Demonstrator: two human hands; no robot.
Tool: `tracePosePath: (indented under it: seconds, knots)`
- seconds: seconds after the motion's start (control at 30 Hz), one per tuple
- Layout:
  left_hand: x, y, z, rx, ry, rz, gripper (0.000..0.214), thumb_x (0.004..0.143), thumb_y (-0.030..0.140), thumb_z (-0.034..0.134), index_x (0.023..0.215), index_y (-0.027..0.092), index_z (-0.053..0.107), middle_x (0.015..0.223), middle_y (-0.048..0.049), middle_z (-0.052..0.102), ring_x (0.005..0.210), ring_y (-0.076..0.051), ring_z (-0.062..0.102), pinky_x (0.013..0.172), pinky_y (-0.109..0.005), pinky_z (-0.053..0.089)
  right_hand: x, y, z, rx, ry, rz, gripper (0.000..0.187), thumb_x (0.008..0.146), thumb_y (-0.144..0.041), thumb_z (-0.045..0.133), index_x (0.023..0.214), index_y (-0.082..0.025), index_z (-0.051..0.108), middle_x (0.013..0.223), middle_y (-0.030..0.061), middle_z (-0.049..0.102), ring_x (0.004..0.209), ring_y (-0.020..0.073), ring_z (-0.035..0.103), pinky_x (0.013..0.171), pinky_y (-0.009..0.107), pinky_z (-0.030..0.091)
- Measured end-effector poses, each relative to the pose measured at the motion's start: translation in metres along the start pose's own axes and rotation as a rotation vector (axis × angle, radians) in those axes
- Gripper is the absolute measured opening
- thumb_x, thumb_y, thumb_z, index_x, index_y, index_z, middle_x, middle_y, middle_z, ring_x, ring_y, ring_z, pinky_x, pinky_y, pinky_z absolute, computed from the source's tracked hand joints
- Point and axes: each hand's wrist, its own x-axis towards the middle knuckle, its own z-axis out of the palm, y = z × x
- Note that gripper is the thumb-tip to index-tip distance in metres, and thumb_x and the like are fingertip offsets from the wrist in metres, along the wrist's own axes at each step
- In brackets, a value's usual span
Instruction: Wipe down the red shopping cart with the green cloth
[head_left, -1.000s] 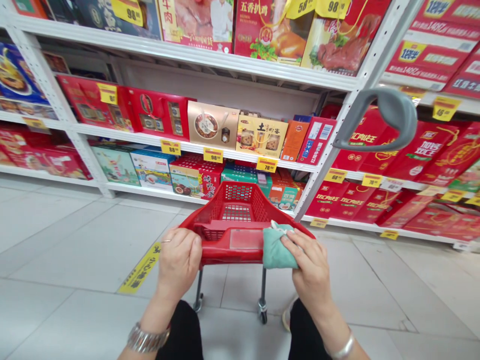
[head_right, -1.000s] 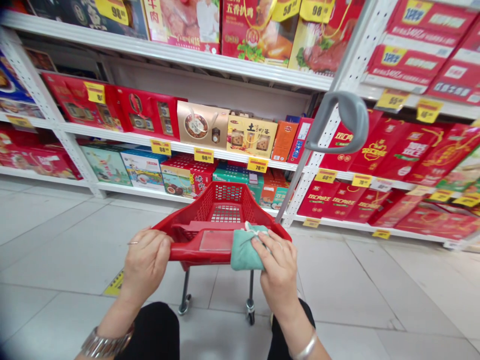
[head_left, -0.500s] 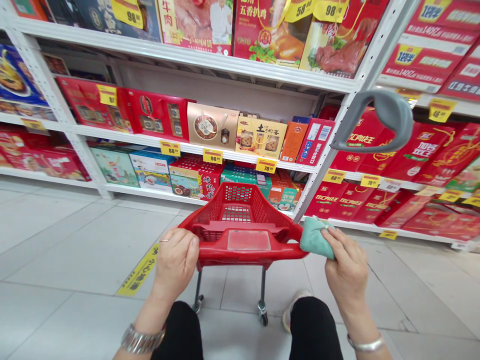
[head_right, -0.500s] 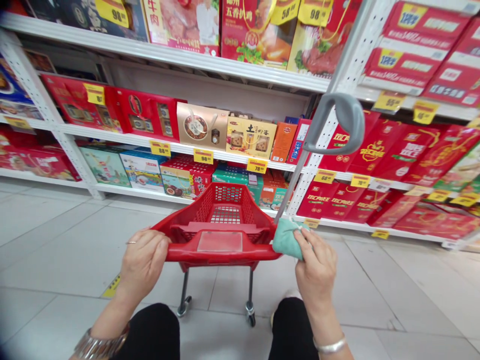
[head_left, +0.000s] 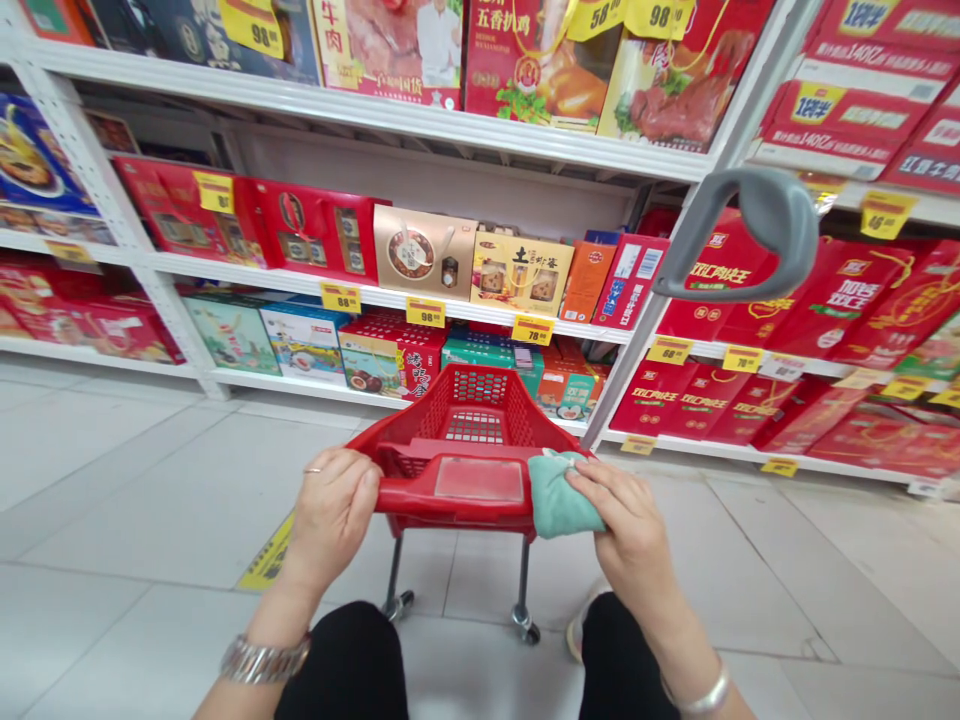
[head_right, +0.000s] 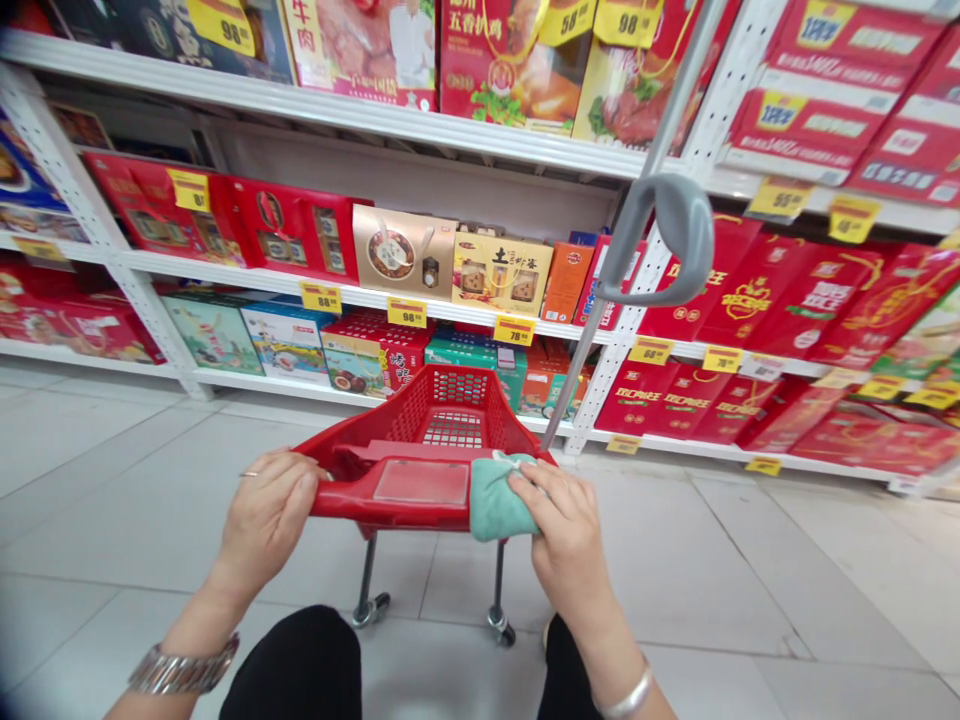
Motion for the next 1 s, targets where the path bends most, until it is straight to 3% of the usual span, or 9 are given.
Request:
tracePosePath:
  seconds: [0.23, 0.5, 0.63, 0.77, 0.9, 1.0]
  knots:
    - [0.003, -0.004, 0.0, -0.01, 0.043, 0.024, 0.027, 0.098, 0.014, 0.045, 0.08, 0.026, 0.061, 0.074, -0.0017, 0.069, 0.074, -0.023, 0.064, 0.083, -0.041, 0.05, 0.011, -0.002, -0.01, 0.027, -0.082, 0.014, 0.064, 0.074, 0.007, 0.043, 0.116, -0.028, 0.077, 0.116, 0.0034, 0.08, 0.106, 0.0198, 0.073, 0.088, 0.036, 0.053]
    - [0.0, -0.036, -0.008, -0.069, -0.009, -0.045, 0.031, 0.1, 0.021, 0.043, 0.077, 0.026, 0.064, 0.074, -0.0035, 0.073, 0.074, -0.023, 0.069, 0.089, -0.047, 0.054, 0.014, -0.045, -0.006, 0.018, -0.081, -0.005, 0.056, 0.081, 0.006, 0.046, 0.119, -0.025, 0.074, 0.115, 0.0053, 0.079, 0.105, 0.0213, 0.071, 0.088, 0.038, 0.05]
    - [-0.002, -0.054, -0.015, -0.037, -0.052, -0.254, 0.041, 0.1, 0.036, 0.038, 0.071, 0.028, 0.065, 0.084, -0.0073, 0.078, 0.088, -0.03, 0.074, 0.104, -0.059, 0.05, 0.015, -0.063, -0.002, 0.149, -0.063, -0.031, 0.051, 0.091, 0.005, 0.044, 0.121, -0.026, 0.072, 0.117, 0.0047, 0.078, 0.11, 0.0208, 0.07, 0.092, 0.039, 0.052]
    - [-0.003, -0.06, -0.027, 0.009, -0.031, -0.517, 0.046, 0.097, 0.047, 0.032, 0.072, 0.03, 0.067, 0.106, -0.0122, 0.081, 0.12, -0.036, 0.071, 0.119, -0.064, 0.041, 0.016, -0.073, -0.003, 0.245, -0.088, -0.052, 0.047, 0.095, 0.004, 0.045, 0.121, -0.024, 0.071, 0.117, 0.0053, 0.078, 0.112, 0.02, 0.069, 0.094, 0.037, 0.053]
    - [-0.008, -0.055, -0.039, 0.01, 0.048, -0.653, 0.043, 0.095, 0.051, 0.037, 0.088, 0.027, 0.072, 0.128, -0.015, 0.075, 0.137, -0.04, 0.062, 0.124, -0.063, 0.039, 0.013, -0.075, -0.009, 0.322, -0.105, -0.124, 0.04, 0.097, 0.001, 0.048, 0.119, -0.024, 0.071, 0.117, 0.0052, 0.079, 0.119, 0.0212, 0.068, 0.097, 0.038, 0.054]
    - [-0.015, -0.036, -0.043, 0.032, 0.207, -0.96, 0.046, 0.087, 0.054, 0.05, 0.113, 0.024, 0.073, 0.137, -0.0155, 0.072, 0.138, -0.043, 0.062, 0.121, -0.068, 0.043, 0.006, -0.071, -0.013, 0.4, -0.105, -0.139, 0.036, 0.098, -0.002, 0.053, 0.121, -0.024, 0.071, 0.119, 0.0058, 0.079, 0.124, 0.0218, 0.067, 0.101, 0.038, 0.055]
